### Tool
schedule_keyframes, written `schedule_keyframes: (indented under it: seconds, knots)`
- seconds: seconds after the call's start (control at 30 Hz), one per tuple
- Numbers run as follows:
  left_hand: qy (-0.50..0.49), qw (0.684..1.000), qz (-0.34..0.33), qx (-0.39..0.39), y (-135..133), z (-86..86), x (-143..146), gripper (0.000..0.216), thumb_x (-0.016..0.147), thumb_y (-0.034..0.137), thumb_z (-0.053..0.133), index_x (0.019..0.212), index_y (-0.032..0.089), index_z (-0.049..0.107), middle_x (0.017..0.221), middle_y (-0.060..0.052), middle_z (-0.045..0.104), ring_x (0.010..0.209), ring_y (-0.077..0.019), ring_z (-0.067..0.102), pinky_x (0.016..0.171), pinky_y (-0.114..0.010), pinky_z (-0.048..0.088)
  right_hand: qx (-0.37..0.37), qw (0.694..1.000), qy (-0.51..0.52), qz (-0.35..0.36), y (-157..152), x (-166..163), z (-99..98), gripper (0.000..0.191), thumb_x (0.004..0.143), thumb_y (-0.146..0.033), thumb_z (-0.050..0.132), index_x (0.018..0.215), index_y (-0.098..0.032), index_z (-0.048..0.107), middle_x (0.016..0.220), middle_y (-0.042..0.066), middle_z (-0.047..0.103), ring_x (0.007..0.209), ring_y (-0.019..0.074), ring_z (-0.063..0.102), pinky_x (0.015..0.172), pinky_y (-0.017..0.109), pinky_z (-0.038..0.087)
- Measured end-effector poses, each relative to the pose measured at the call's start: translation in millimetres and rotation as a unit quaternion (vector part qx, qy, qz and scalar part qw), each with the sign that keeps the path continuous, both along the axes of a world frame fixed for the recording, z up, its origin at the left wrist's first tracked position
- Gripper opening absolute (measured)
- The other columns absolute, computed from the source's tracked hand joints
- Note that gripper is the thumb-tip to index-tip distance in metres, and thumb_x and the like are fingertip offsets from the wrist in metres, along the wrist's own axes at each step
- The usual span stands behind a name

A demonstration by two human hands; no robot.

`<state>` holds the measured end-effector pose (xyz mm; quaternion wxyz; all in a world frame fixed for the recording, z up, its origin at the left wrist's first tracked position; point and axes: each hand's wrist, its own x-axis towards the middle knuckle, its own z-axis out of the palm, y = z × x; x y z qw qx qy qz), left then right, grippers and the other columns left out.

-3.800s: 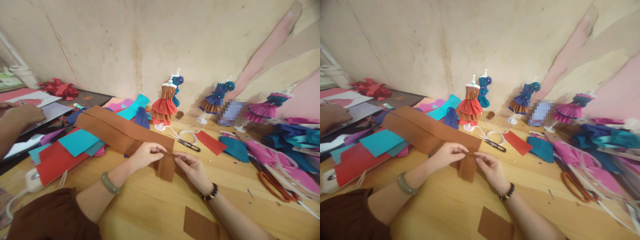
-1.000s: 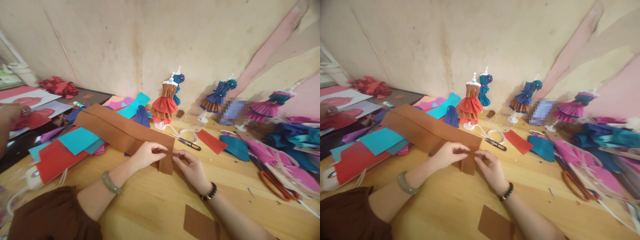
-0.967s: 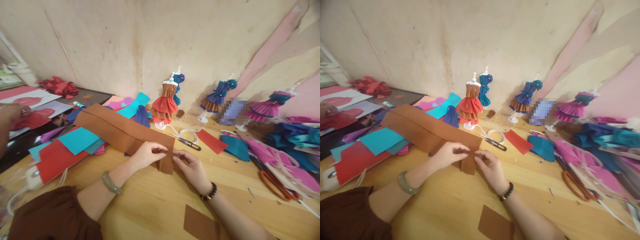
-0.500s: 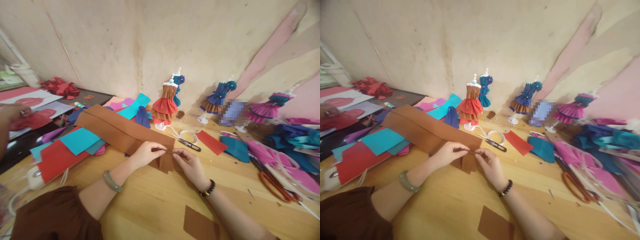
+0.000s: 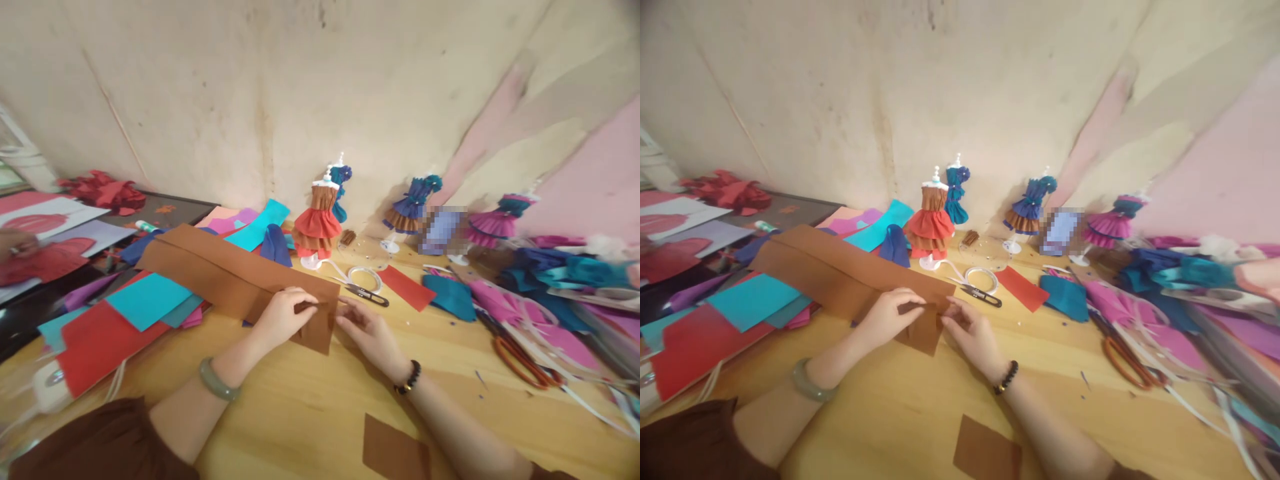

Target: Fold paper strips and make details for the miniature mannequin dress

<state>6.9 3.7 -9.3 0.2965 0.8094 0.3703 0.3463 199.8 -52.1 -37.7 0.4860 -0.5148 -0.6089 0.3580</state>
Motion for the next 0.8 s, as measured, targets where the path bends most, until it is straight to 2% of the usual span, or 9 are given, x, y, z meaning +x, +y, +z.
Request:
schedule_keyframes:
  seconds: [0.1, 0.23, 0.37, 0.47, 0.53, 0.63, 0.73, 0.8]
  knots:
    - [0.012, 1.000, 0.028, 0.006, 6, -1.0, -3, 0.013, 0.078, 0.021, 0.055, 0.080, 0.019, 0.067, 0.082, -0.004, 0.067, 0.079, -0.0177, 0.061, 0.075, -0.028, 0.046, -0.035, 0.998, 0.057, -0.018, 5, 6, -7.4, 0.036, 0.076, -0.040, 0.061, 0.103, -0.017, 0.060, 0.082, 0.004, 0.068, 0.075, 0.0186, 0.063, 0.073, 0.035, 0.050]
    - [0.007, 1.000, 0.020, 0.006, 9, -3.8, -4, 0.013, 0.076, 0.021, 0.054, 0.079, 0.018, 0.066, 0.082, -0.004, 0.068, 0.078, -0.0177, 0.062, 0.073, -0.027, 0.046, -0.042, 0.995, 0.085, -0.008, 11, 9, -10.8, 0.037, 0.071, -0.041, 0.065, 0.099, -0.018, 0.062, 0.080, 0.003, 0.069, 0.074, 0.0175, 0.063, 0.075, 0.035, 0.049]
    - [0.016, 0.999, 0.019, -0.040, 14, -11.9, -2, 0.014, 0.073, 0.022, 0.054, 0.080, 0.018, 0.065, 0.084, -0.005, 0.069, 0.080, -0.0197, 0.063, 0.074, -0.028, 0.047, -0.056, 0.994, 0.094, 0.024, 16, 8, -7.3, 0.035, 0.065, -0.042, 0.070, 0.090, -0.018, 0.064, 0.076, 0.002, 0.068, 0.071, 0.0162, 0.063, 0.074, 0.033, 0.049]
    - [0.067, 0.995, 0.024, -0.068, 23, -16.0, 1, 0.014, 0.069, 0.026, 0.058, 0.078, 0.018, 0.066, 0.085, -0.006, 0.070, 0.082, -0.0221, 0.063, 0.075, -0.030, 0.046, -0.063, 0.994, 0.089, 0.033, 20, 7, -4.1, 0.035, 0.061, -0.040, 0.073, 0.085, -0.017, 0.064, 0.072, 0.001, 0.067, 0.066, 0.0150, 0.062, 0.068, 0.031, 0.049]
    - [0.085, 0.993, 0.005, -0.088, 30, -13.7, 3, 0.016, 0.067, 0.027, 0.059, 0.078, 0.018, 0.067, 0.086, -0.006, 0.071, 0.084, -0.0234, 0.063, 0.075, -0.031, 0.046, -0.072, 0.993, 0.088, 0.042, 22, 7, -2.1, 0.033, 0.059, -0.039, 0.074, 0.082, -0.017, 0.065, 0.070, 0.000, 0.066, 0.063, 0.0141, 0.060, 0.064, 0.029, 0.048]
    - [0.087, 0.990, -0.025, -0.105, 38, -3.8, 8, 0.014, 0.064, 0.026, 0.061, 0.072, 0.016, 0.066, 0.077, -0.005, 0.071, 0.075, -0.0225, 0.065, 0.068, -0.029, 0.048, -0.086, 0.990, 0.094, 0.060, 25, 9, 0.8, 0.035, 0.058, -0.042, 0.075, 0.080, -0.016, 0.065, 0.066, 0.000, 0.065, 0.059, 0.0135, 0.059, 0.059, 0.028, 0.047]
    - [0.072, 0.993, -0.027, -0.090, 41, 5.3, 10, 0.014, 0.066, 0.025, 0.059, 0.073, 0.015, 0.065, 0.076, -0.005, 0.071, 0.075, -0.0217, 0.066, 0.068, -0.029, 0.049, -0.086, 0.988, 0.112, 0.062, 26, 13, 2.9, 0.044, 0.060, -0.049, 0.072, 0.085, -0.015, 0.064, 0.062, 0.000, 0.063, 0.055, 0.0134, 0.059, 0.055, 0.027, 0.046]
    - [0.051, 0.997, -0.012, -0.062, 39, 6.9, 10, 0.017, 0.071, 0.026, 0.056, 0.080, 0.015, 0.065, 0.085, -0.006, 0.071, 0.082, -0.0210, 0.065, 0.074, -0.029, 0.048, -0.078, 0.988, 0.125, 0.054, 26, 15, 4.1, 0.047, 0.064, -0.052, 0.068, 0.091, -0.014, 0.062, 0.063, 0.001, 0.062, 0.055, 0.0132, 0.059, 0.054, 0.026, 0.046]
